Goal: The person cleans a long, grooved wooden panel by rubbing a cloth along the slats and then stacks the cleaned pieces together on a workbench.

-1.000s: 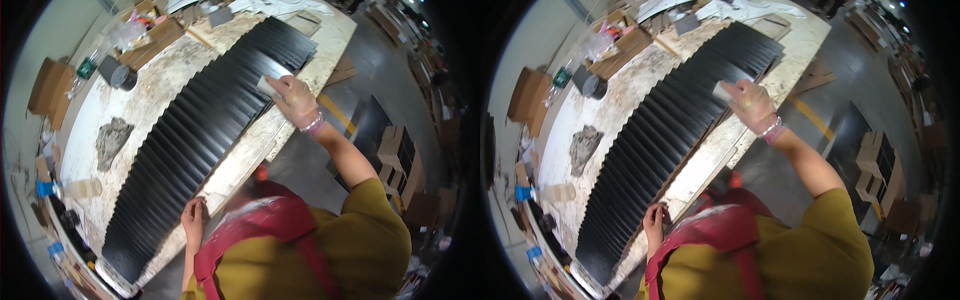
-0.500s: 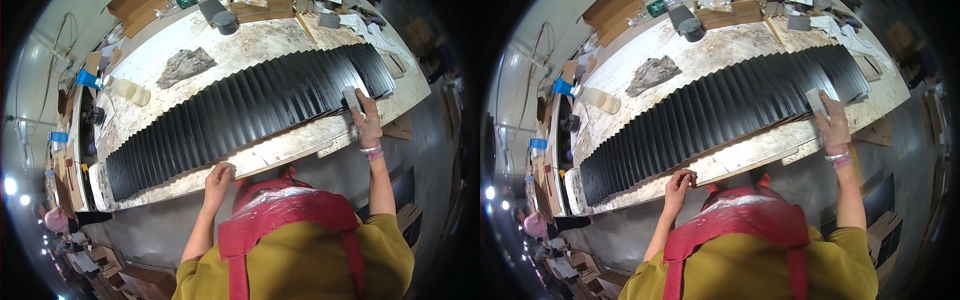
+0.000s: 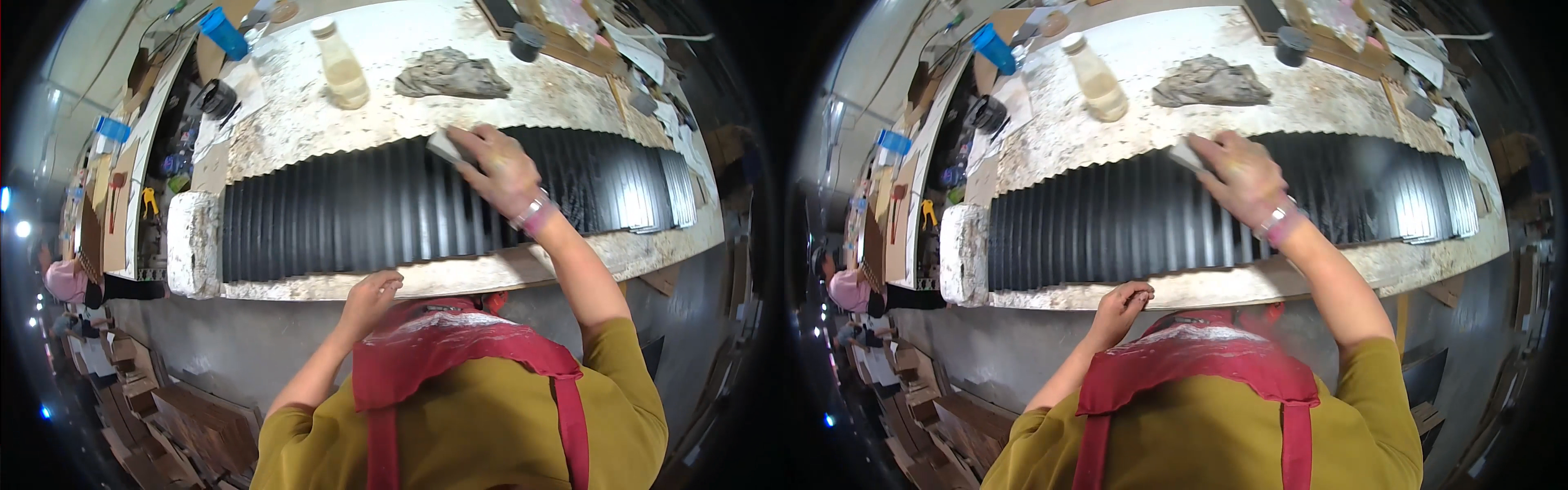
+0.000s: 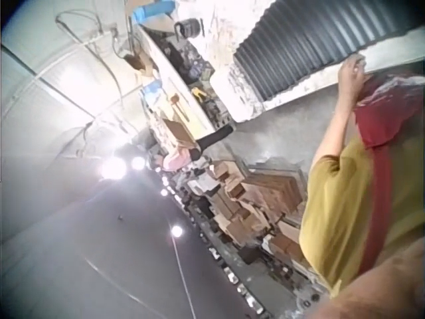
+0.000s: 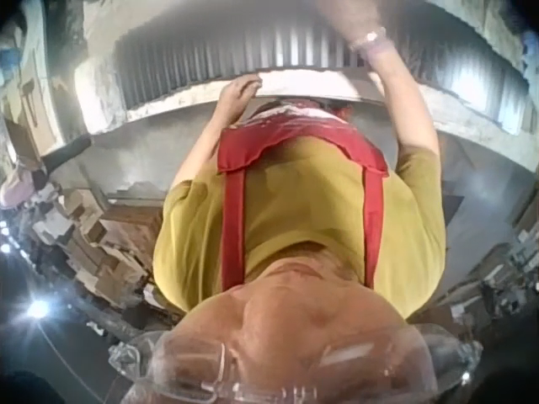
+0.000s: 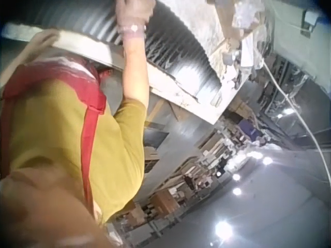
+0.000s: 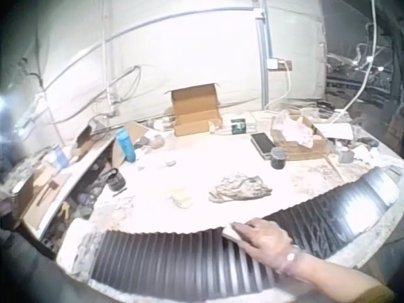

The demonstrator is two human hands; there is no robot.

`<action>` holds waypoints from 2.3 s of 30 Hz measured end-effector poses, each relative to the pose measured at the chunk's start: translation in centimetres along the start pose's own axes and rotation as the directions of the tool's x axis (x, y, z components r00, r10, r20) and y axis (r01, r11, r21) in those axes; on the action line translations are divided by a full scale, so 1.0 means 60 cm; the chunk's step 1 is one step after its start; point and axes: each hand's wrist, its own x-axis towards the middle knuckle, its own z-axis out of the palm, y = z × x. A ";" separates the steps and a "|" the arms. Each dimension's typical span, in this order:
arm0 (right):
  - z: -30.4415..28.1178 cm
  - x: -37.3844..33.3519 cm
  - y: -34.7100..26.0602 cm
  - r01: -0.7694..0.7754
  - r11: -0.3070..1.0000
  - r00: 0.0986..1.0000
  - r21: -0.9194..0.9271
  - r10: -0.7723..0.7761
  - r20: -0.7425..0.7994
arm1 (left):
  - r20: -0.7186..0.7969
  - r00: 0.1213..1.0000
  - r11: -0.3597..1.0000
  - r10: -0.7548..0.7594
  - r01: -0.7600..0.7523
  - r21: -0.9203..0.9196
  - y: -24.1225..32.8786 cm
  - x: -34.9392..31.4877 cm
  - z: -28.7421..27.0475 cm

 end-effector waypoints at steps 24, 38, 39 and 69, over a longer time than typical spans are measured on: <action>0.096 0.162 0.079 0.092 0.956 0.937 -0.277 0.011 0.350 | -0.365 0.918 0.971 -0.155 0.073 -0.228 -0.079 -0.109 -0.059; 0.350 0.364 -0.396 0.177 0.978 0.934 0.112 -0.203 0.295 | -0.686 0.696 0.965 -0.212 0.038 -0.259 -0.225 -0.207 -0.310; 0.376 0.374 -0.407 0.149 0.982 0.929 0.119 -0.180 0.323 | -0.695 0.676 0.943 -0.245 0.001 -0.332 -0.237 -0.210 -0.326; 0.605 0.630 -0.329 -0.296 0.955 0.949 0.021 0.292 0.119 | -0.546 0.835 0.993 0.065 0.003 0.122 -0.325 -0.203 -0.431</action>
